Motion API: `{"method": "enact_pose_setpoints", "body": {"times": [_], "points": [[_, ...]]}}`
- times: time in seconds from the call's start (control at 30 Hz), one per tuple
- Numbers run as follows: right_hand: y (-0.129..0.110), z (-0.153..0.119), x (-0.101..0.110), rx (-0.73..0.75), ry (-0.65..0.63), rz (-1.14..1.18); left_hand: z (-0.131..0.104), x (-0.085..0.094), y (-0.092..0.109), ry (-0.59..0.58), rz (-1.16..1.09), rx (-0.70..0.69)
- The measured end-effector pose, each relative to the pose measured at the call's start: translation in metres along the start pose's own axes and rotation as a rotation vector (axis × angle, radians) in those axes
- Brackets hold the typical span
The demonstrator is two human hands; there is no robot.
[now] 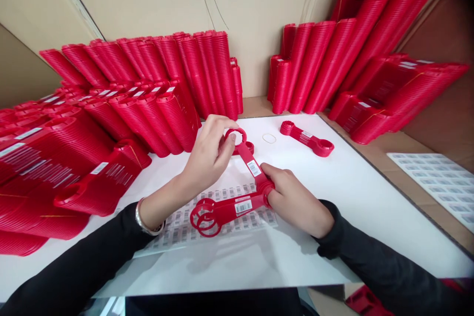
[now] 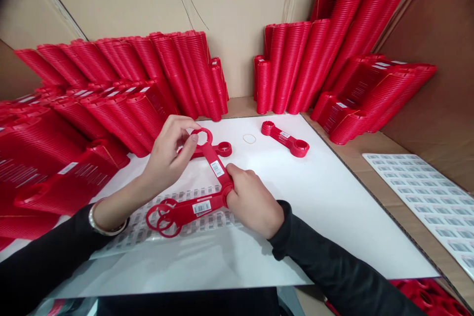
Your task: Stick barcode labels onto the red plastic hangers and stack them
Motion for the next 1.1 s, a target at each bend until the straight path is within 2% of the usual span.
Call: {"method": "enact_pose_setpoints", "body": {"times": [0.17, 0.3, 0.4, 0.47, 0.57, 0.63, 0.87, 1.1], "points": [[0.006, 0.002, 0.002, -0.006, 0.045, -0.005, 0.0, 0.001, -0.013, 0.009, -0.171, 0.125], [0.014, 0.003, 0.007, -0.018, 0.096, -0.025, 0.001, 0.0, -0.003, -0.037, -0.114, 0.029], [0.017, 0.005, 0.008, -0.03, 0.09, -0.069, -0.004, -0.016, 0.007, -0.19, 0.103, -0.083], [0.019, 0.005, 0.008, -0.055, 0.067, -0.103, -0.01, -0.033, 0.005, -0.341, 0.219, -0.086], [0.022, 0.006, 0.005, -0.092, 0.029, -0.146, -0.024, -0.057, -0.004, -0.567, 0.201, -0.015], [0.023, 0.006, 0.003, -0.109, -0.004, -0.164, -0.031, -0.067, -0.008, -0.633, 0.111, 0.026], [0.025, 0.007, -0.001, -0.139, -0.056, -0.195, -0.038, -0.082, -0.022, -0.703, -0.071, 0.146], [0.025, 0.007, 0.003, -0.126, -0.008, -0.179, -0.033, -0.076, -0.027, -0.635, -0.251, 0.312]]}}
Point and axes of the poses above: each hand's wrist, its own z-axis towards the middle knuckle, its own x-axis out of the back of the hand, y = z × x, the point moved 8 cm from there along z, towards the middle knuckle, and after that the axes turned 11 degrees about -z, right-handed, at the moved point
